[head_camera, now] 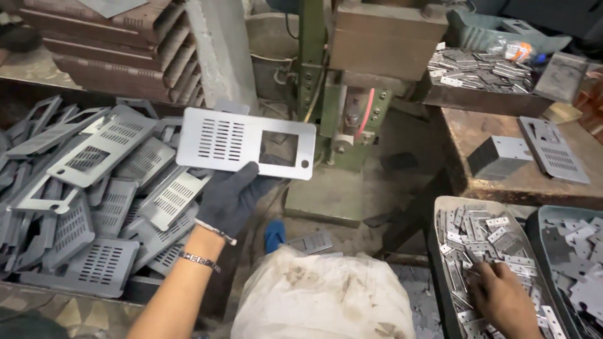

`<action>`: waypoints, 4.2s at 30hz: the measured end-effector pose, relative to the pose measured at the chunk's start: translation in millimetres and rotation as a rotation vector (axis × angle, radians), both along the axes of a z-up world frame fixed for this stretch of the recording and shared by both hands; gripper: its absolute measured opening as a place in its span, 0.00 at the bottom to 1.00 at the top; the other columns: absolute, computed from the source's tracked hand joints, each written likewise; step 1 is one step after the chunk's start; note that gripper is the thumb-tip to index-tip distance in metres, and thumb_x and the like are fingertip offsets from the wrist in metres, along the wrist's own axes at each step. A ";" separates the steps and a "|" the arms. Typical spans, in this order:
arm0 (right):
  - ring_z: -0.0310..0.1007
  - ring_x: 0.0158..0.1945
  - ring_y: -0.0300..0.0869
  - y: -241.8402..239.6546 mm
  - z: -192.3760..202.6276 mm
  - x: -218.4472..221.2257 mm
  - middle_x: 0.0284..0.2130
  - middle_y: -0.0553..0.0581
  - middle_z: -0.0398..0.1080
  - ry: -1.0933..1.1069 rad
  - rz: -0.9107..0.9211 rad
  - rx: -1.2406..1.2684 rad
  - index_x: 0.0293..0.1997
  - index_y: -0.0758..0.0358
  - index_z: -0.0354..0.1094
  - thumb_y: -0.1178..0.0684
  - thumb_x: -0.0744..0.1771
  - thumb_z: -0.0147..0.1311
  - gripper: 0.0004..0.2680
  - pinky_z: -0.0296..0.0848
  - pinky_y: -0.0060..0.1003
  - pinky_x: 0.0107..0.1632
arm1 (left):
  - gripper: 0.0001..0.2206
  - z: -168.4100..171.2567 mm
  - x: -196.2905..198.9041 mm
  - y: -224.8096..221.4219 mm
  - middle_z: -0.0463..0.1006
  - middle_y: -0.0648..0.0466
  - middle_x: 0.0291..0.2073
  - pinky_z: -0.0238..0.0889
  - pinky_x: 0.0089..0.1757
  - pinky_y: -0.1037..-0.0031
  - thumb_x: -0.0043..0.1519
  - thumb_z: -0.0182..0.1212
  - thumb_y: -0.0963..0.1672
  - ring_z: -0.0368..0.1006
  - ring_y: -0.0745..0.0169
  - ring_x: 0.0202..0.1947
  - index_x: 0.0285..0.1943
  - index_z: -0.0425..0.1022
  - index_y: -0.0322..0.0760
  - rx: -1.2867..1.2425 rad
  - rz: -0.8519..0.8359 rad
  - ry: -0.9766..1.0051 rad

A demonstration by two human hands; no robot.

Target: Spot welding small metal components onto perforated metal panels using an industrial spot welder.

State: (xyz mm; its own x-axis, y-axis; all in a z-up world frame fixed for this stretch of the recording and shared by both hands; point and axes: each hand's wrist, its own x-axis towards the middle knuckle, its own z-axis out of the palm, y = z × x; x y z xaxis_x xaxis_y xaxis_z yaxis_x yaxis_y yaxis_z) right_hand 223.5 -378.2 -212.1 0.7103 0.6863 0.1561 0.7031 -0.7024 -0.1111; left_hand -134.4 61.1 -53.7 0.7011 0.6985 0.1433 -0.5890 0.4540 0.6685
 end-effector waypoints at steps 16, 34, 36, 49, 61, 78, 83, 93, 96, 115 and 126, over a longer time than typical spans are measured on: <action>0.77 0.52 0.42 102.5 76.8 -62.2 0.53 0.57 0.74 1.161 -0.345 1.402 0.45 0.60 0.62 0.62 0.70 0.44 0.04 0.79 0.36 0.49 | 0.23 -20.7 38.6 13.8 0.75 0.52 0.57 0.74 0.53 0.57 0.61 0.55 0.35 0.74 0.54 0.55 0.67 0.66 0.37 0.078 -0.118 0.137; 0.74 0.27 0.40 285.1 171.4 -178.3 0.25 0.57 0.75 0.558 0.270 0.600 0.39 0.64 0.73 0.62 0.64 0.59 0.03 0.72 0.34 0.34 | 0.23 -61.4 33.7 28.1 0.76 0.43 0.56 0.75 0.53 0.60 0.61 0.60 0.37 0.76 0.47 0.56 0.67 0.66 0.28 0.136 -0.409 0.312; 0.77 0.29 0.46 290.0 173.9 -186.9 0.26 0.60 0.75 0.468 0.416 0.534 0.37 0.63 0.70 0.63 0.63 0.58 0.04 0.74 0.37 0.36 | 0.22 -61.7 33.5 25.7 0.76 0.45 0.54 0.74 0.53 0.60 0.62 0.61 0.38 0.76 0.51 0.54 0.66 0.67 0.28 0.133 -0.433 0.325; 0.76 0.35 0.57 294.2 170.7 -189.5 0.28 0.63 0.72 0.385 0.533 0.515 0.38 0.65 0.63 0.64 0.63 0.54 0.05 0.73 0.45 0.39 | 0.21 -64.2 32.1 26.6 0.76 0.50 0.56 0.72 0.55 0.67 0.64 0.62 0.41 0.75 0.57 0.56 0.67 0.67 0.31 0.212 -0.442 0.255; 0.73 0.42 0.59 295.9 170.4 -195.1 0.36 0.64 0.71 0.323 0.589 0.487 0.44 0.64 0.60 0.65 0.62 0.55 0.10 0.72 0.47 0.43 | 0.21 -57.6 31.4 23.1 0.77 0.48 0.55 0.73 0.53 0.68 0.65 0.58 0.40 0.76 0.58 0.53 0.67 0.68 0.28 0.276 -0.384 0.308; 0.76 0.39 0.36 301.7 120.1 -205.5 0.40 0.52 0.73 1.617 0.061 1.291 0.52 0.65 0.67 0.55 0.68 0.55 0.09 0.76 0.29 0.37 | 0.11 -72.5 33.9 34.5 0.77 0.52 0.48 0.79 0.47 0.63 0.66 0.57 0.36 0.77 0.57 0.46 0.57 0.73 0.33 -0.087 -0.159 0.178; 0.74 0.36 0.33 295.3 123.3 -195.7 0.35 0.50 0.73 1.597 0.006 1.241 0.47 0.65 0.70 0.56 0.68 0.57 0.06 0.75 0.27 0.36 | 0.13 -67.0 32.9 36.9 0.78 0.51 0.47 0.79 0.44 0.62 0.65 0.58 0.37 0.79 0.56 0.43 0.58 0.73 0.33 -0.066 -0.182 0.166; 0.74 0.34 0.32 289.8 125.8 -194.3 0.33 0.50 0.75 1.539 -0.030 1.203 0.46 0.67 0.73 0.57 0.66 0.59 0.07 0.74 0.24 0.34 | 0.14 -56.6 29.9 33.6 0.81 0.47 0.45 0.79 0.42 0.61 0.64 0.59 0.37 0.81 0.53 0.41 0.60 0.72 0.31 -0.045 -0.188 0.201; 0.74 0.34 0.32 289.8 125.9 -194.4 0.33 0.51 0.75 1.520 -0.038 1.195 0.47 0.68 0.73 0.57 0.66 0.59 0.07 0.74 0.24 0.34 | 0.14 -47.4 28.9 29.4 0.81 0.48 0.45 0.80 0.41 0.62 0.63 0.59 0.37 0.81 0.54 0.41 0.59 0.72 0.31 -0.002 -0.166 0.229; 0.72 0.30 0.32 290.2 126.2 -196.4 0.30 0.52 0.74 1.514 -0.027 1.229 0.47 0.70 0.73 0.58 0.66 0.59 0.08 0.72 0.25 0.33 | 0.13 -55.8 31.3 32.6 0.80 0.47 0.44 0.81 0.39 0.63 0.64 0.59 0.38 0.81 0.54 0.38 0.57 0.73 0.29 -0.031 -0.164 0.258; 0.70 0.29 0.33 284.8 137.5 -194.8 0.29 0.50 0.73 1.588 0.014 1.298 0.43 0.68 0.73 0.60 0.66 0.60 0.04 0.69 0.26 0.31 | 0.12 -36.1 32.2 23.4 0.79 0.48 0.44 0.80 0.40 0.64 0.64 0.57 0.37 0.79 0.54 0.41 0.57 0.73 0.28 -0.005 -0.124 0.173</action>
